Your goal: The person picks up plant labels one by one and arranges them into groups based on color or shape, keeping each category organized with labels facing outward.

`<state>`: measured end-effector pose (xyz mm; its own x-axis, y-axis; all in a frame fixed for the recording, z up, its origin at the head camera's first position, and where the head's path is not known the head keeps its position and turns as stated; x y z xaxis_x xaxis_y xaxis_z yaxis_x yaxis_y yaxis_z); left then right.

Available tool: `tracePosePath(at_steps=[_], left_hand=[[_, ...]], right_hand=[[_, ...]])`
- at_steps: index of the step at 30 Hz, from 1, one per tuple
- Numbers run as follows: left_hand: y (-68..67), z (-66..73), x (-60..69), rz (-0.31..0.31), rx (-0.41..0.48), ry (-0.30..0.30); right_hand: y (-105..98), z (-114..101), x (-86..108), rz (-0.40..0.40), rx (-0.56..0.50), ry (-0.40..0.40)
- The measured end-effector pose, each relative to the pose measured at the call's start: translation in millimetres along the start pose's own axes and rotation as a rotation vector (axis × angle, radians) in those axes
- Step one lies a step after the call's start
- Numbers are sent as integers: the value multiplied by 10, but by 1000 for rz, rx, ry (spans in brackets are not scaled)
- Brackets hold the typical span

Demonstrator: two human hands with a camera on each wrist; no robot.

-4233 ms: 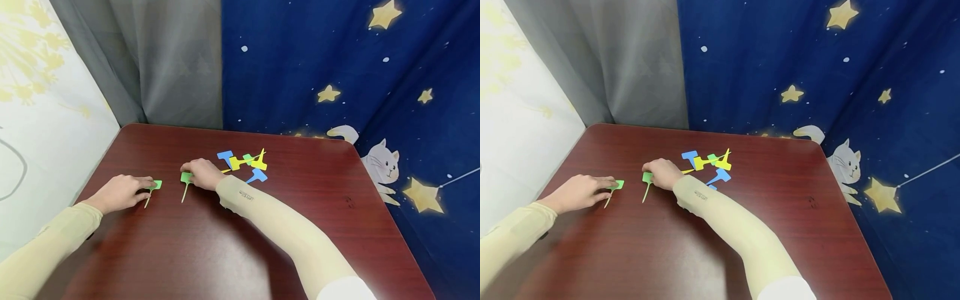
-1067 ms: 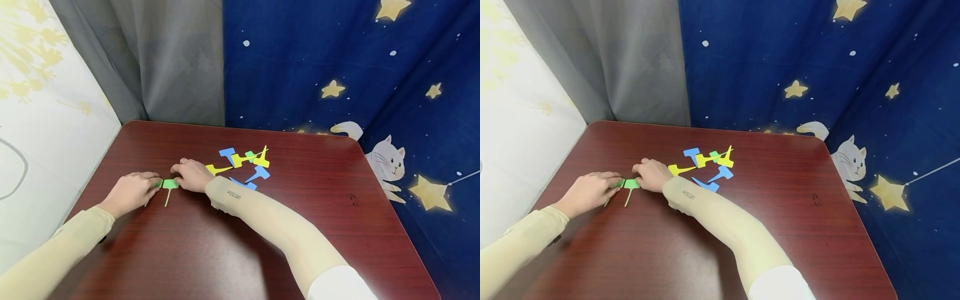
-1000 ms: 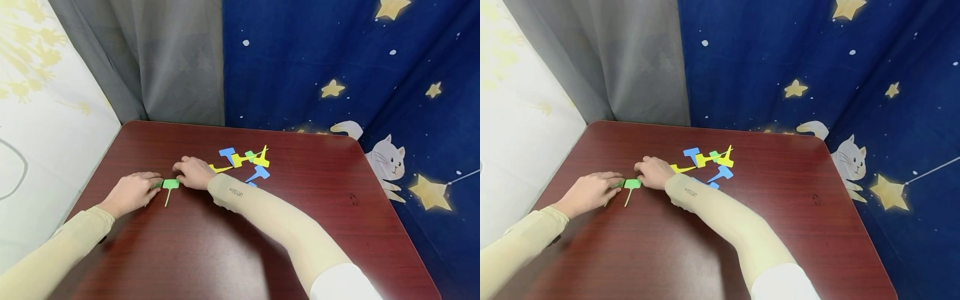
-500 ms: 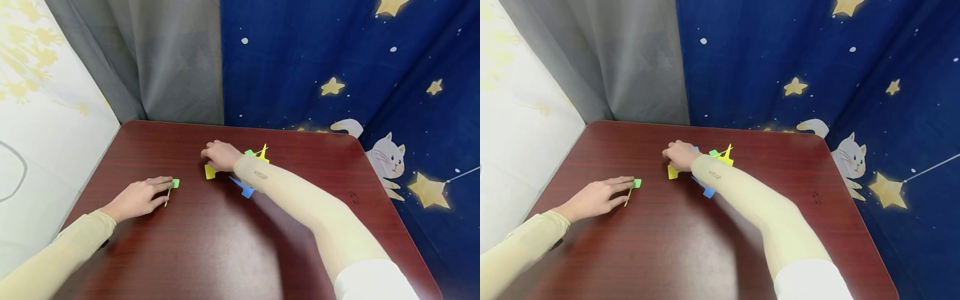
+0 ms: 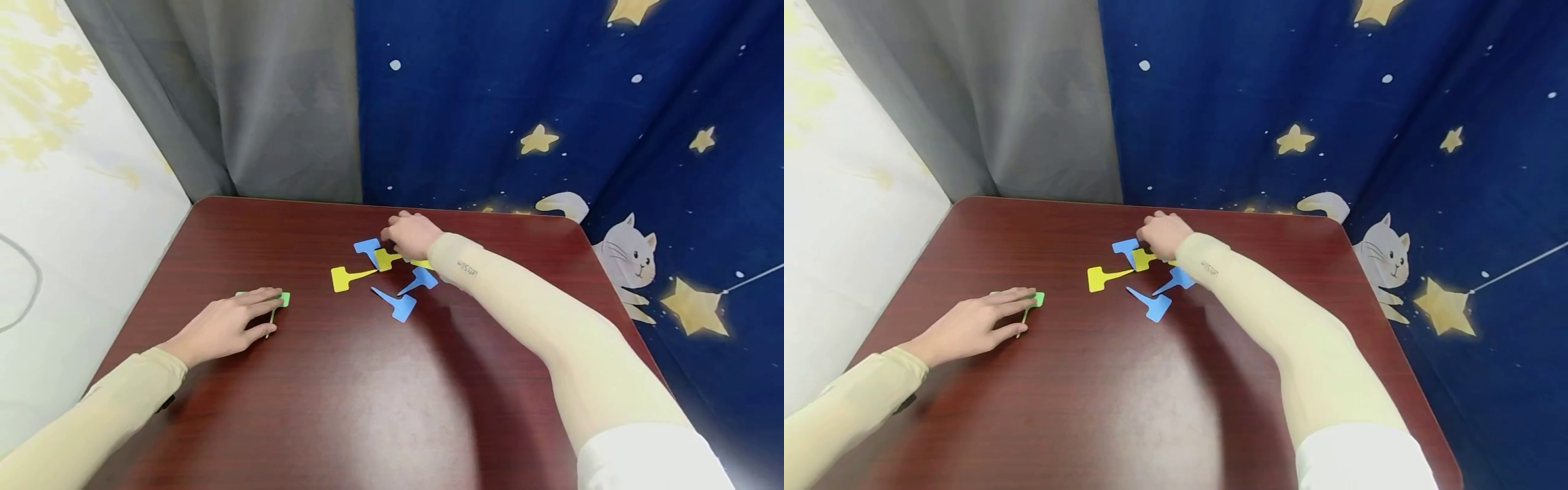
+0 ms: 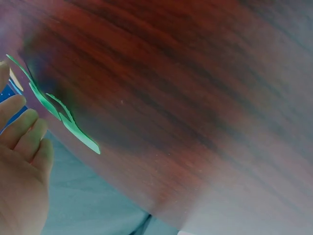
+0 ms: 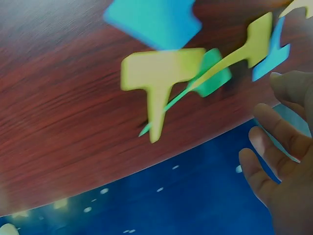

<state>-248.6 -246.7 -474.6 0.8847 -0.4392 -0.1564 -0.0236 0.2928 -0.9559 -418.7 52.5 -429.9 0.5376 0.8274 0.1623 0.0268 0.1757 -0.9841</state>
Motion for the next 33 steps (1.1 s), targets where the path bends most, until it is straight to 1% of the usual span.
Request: tracePosePath(at_steps=[2,6,10,14,24,33], left_hand=[[4,5,-10,-1,2,6],[15,-10,-5,-4,0,2],[40,-31,6,-13,-5,-1],[64,-42,10,-28,-8,-6],[64,-30,38,-45,9,-17],[66,-34,16,-72,15,-34]], right_hand=[[41,99,66,-12,-23,26],[131,240,150,-47,-76,50],[210,333,185,-90,-130,83],[268,385,194,-120,-155,114],[349,397,179,-67,-187,92],[391,433,180,-44,-219,108]])
Point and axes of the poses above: each hand's wrist, its own x-axis away from the middle knuckle, its own y-axis out of the palm, z = x × y, the point moved 6 cm from there along -x, towards the middle knuckle, and after that the axes turned 11 degrees about -y, right-handed, at the moved point
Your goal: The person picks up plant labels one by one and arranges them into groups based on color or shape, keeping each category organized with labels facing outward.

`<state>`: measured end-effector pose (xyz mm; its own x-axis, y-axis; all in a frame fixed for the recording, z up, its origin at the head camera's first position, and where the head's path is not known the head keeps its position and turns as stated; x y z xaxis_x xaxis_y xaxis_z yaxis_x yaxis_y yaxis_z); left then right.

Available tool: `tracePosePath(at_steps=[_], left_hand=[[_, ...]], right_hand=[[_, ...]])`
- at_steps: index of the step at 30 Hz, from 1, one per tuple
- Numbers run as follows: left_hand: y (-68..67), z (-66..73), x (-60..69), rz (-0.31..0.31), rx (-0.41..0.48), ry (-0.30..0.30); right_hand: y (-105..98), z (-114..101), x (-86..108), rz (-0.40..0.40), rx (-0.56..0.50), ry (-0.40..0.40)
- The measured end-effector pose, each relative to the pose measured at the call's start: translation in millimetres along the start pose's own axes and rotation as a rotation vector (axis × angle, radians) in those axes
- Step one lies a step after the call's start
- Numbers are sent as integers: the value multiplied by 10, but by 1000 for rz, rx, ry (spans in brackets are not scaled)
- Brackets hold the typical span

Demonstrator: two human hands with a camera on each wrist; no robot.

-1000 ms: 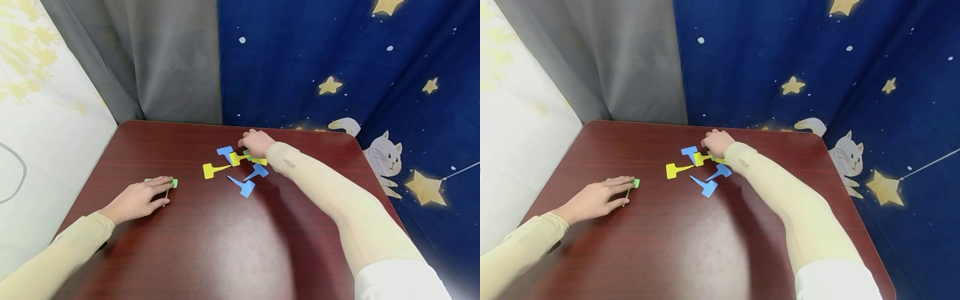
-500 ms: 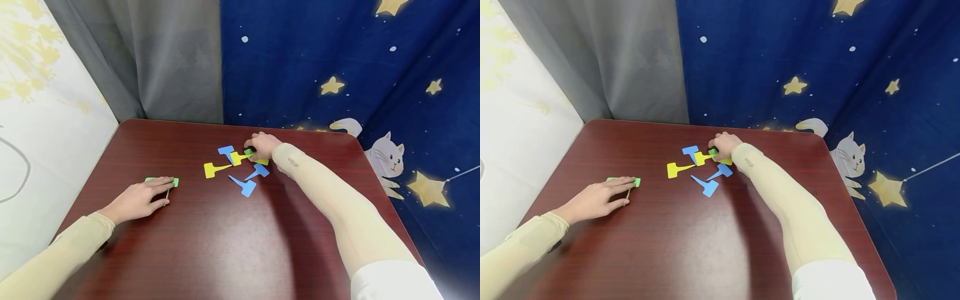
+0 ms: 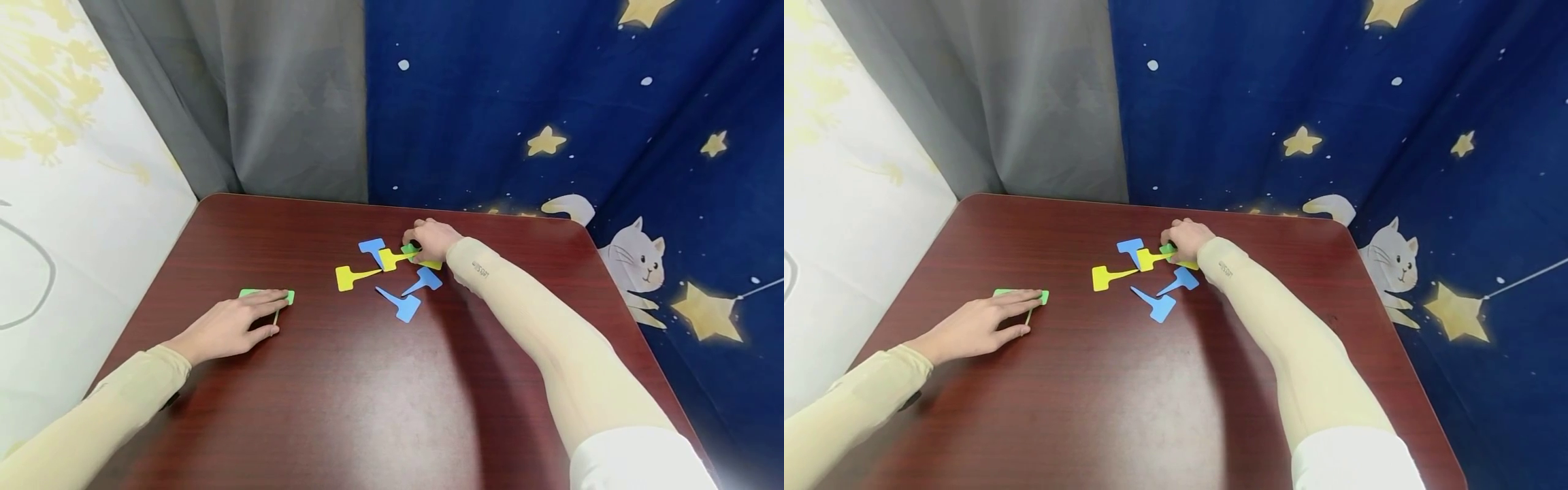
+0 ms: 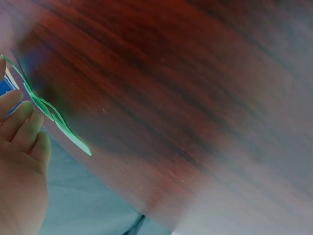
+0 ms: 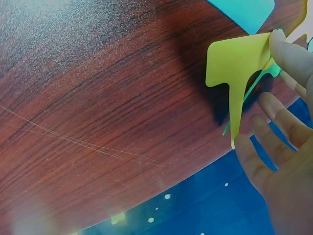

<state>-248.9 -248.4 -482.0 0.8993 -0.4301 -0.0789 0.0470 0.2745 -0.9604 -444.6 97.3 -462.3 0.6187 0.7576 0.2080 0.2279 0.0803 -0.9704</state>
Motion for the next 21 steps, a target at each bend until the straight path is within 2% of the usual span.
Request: tracePosePath(at_steps=[7,13,21], left_hand=[[21,10,-10,-5,-30,25],[24,-18,-26,4,-8,40],[33,-27,-46,4,9,61]], right_hand=[[8,39,-16,17,-6,33],[-33,-2,-32,82,-23,25],[-78,49,36,157,-121,64]])
Point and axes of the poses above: each hand's wrist, its own x-axis away from the middle knuckle, its own y-axis out of the palm, z = x × y, the point moved 6 cm from there along -x, towards the middle knuckle, and after that the axes turned 11 degrees about -y, right-handed, at the moved point
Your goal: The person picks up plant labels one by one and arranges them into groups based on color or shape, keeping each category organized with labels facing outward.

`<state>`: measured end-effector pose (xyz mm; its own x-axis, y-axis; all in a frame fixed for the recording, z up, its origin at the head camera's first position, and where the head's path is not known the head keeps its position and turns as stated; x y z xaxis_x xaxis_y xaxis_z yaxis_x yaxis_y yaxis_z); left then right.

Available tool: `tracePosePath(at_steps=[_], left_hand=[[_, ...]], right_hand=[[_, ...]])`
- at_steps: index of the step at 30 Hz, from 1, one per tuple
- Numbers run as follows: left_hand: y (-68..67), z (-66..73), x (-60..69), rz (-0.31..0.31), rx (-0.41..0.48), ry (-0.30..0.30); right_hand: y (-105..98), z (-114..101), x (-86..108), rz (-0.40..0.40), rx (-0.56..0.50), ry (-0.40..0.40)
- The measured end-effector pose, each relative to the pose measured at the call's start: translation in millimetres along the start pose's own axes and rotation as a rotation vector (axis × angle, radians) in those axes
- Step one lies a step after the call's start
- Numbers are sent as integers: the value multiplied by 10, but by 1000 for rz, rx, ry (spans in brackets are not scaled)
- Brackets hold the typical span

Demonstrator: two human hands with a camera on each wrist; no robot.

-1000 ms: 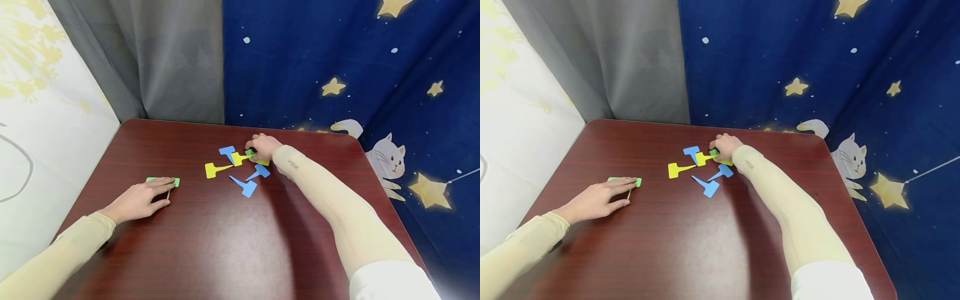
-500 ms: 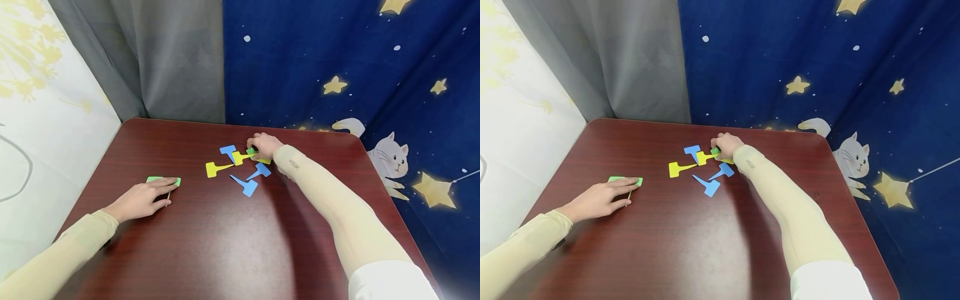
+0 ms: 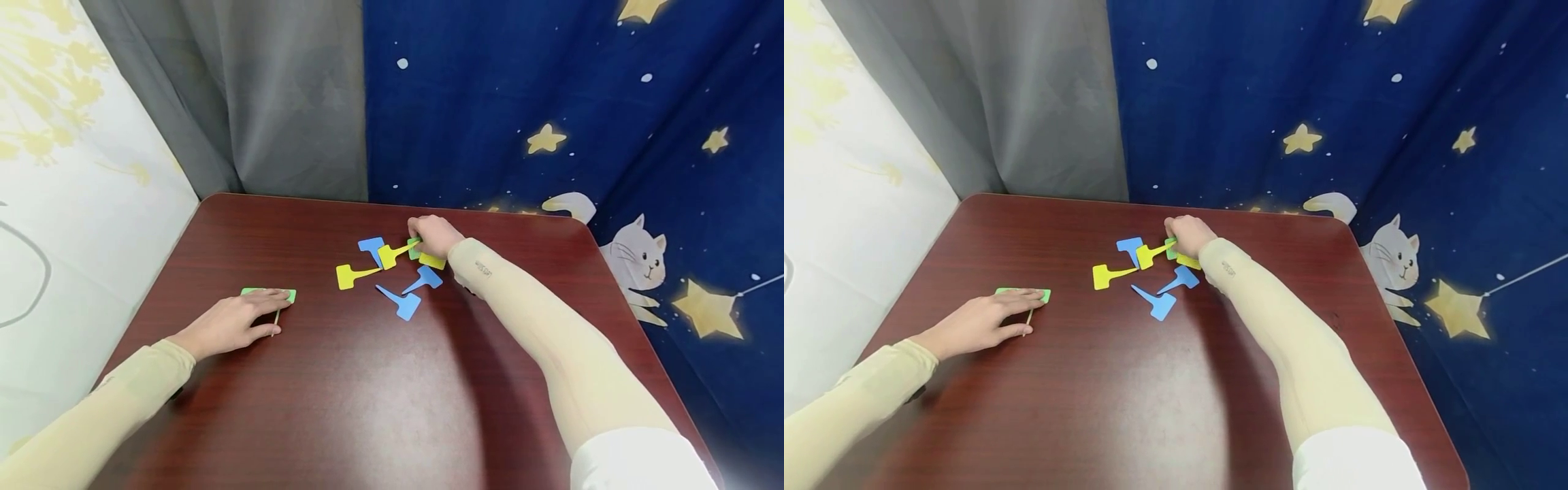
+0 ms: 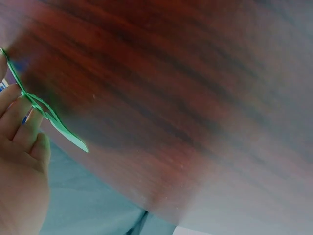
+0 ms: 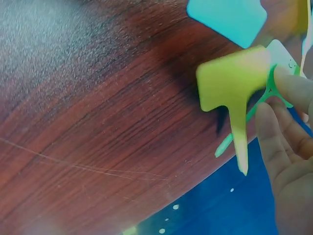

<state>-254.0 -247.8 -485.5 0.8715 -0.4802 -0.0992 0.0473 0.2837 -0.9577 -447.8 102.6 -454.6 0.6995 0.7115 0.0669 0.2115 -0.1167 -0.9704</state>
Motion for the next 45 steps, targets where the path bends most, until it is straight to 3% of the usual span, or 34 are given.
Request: tracePosePath(at_steps=[6,18,24,31,41,45], left_hand=[[-7,-6,-26,-14,-13,-2],[-31,-17,-47,-39,-38,-16],[-51,-11,-45,-41,-46,-10],[-54,-14,-60,-16,-57,12],[-79,-2,-117,-4,-55,24],[-79,-6,-126,-7,-62,21]], right_hand=[[-103,73,48,49,-102,24],[-462,52,105,88,-101,52],[-645,-116,36,123,-131,24],[-622,-364,-48,136,-149,3],[-571,-823,-222,212,-341,-16],[-484,-996,-283,204,-445,-27]])
Point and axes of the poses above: each hand's wrist, its own x-axis away from the middle knuckle, its own y-axis out of the palm, z = x × y, the point moved 6 cm from there along -x, towards the middle knuckle, and after that the axes turned 11 degrees about -y, right-handed, at the moved point
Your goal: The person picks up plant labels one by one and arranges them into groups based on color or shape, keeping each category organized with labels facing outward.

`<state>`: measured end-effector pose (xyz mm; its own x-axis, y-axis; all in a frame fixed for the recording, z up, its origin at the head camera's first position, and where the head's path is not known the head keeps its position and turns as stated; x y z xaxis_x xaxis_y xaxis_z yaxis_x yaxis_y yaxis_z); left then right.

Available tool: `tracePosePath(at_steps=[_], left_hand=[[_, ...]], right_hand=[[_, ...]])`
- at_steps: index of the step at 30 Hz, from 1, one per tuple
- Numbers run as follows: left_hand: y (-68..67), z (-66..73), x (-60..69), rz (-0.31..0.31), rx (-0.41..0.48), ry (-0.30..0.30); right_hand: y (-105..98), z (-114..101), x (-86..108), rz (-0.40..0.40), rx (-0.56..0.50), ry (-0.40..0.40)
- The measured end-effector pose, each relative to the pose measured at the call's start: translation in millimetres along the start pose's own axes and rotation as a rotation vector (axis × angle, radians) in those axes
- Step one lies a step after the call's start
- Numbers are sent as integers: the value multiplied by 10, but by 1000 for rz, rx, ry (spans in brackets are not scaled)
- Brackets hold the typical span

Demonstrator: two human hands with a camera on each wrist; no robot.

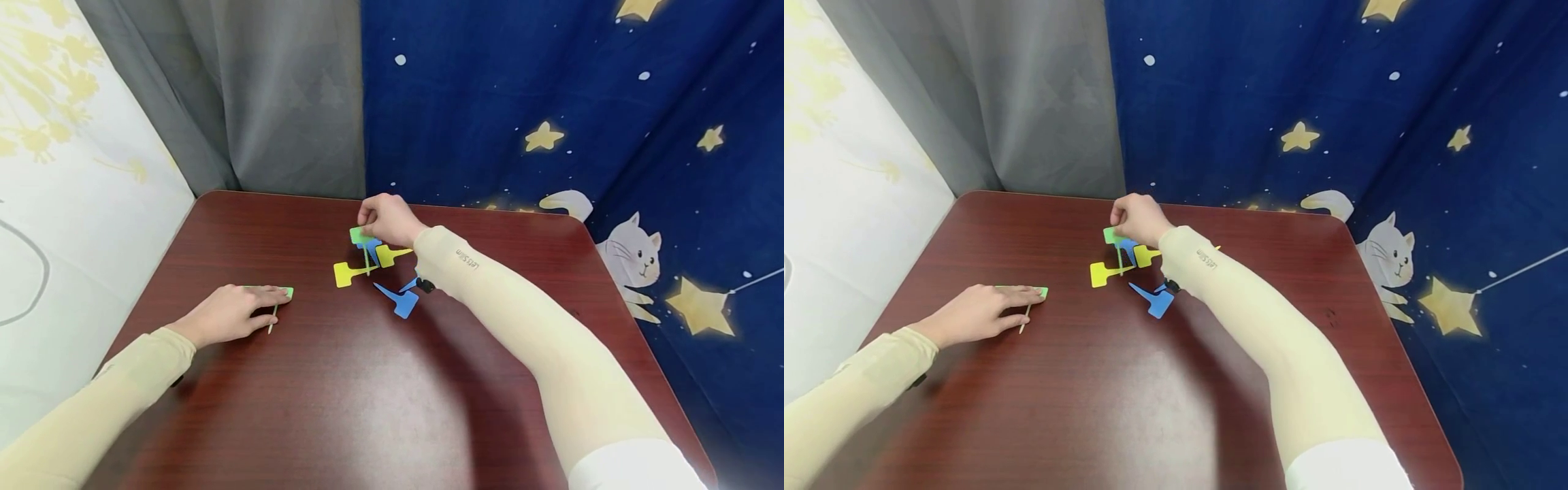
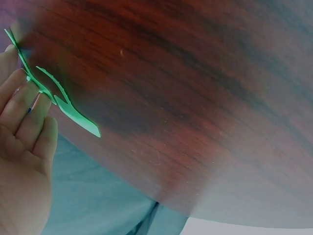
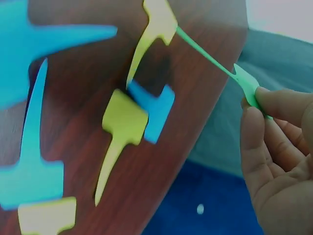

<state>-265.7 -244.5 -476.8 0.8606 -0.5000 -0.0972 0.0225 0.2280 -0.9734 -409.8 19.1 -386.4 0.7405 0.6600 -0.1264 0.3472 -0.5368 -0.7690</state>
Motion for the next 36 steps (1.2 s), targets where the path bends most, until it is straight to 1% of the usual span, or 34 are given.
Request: tracePosePath(at_steps=[7,11,14,18,24,27,29,32,36], left_hand=[[7,-13,-3,-8,-3,-11],[3,-28,-9,-4,1,-5],[8,-36,-15,-4,2,-1],[14,-31,-15,-2,5,4],[-1,5,9,33,8,27],[-6,18,12,39,11,31],[-10,21,6,39,10,29],[-9,17,2,37,8,25],[-6,17,5,37,11,19]], right_hand=[[383,-81,-38,-56,-162,38],[577,-153,-54,-65,-214,31],[716,-200,-75,-79,-198,13],[884,-226,-94,-103,-150,1],[1081,-258,-79,-144,-159,-1],[1156,-265,-78,-157,-148,-5],[1196,-275,-83,-157,-120,-17],[1251,-301,-88,-159,-47,-42],[1342,-332,-75,-186,24,-48]])
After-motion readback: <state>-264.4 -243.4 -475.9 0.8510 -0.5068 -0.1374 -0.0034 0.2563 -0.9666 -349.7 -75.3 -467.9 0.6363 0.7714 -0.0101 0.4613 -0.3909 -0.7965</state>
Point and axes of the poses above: each hand's wrist, its own x-axis away from the middle knuckle, its own y-axis out of the palm, z = x × y, the point moved 6 cm from there along -x, towards the middle knuckle, and after that the axes turned 11 degrees about -y, right-handed, at the moved point
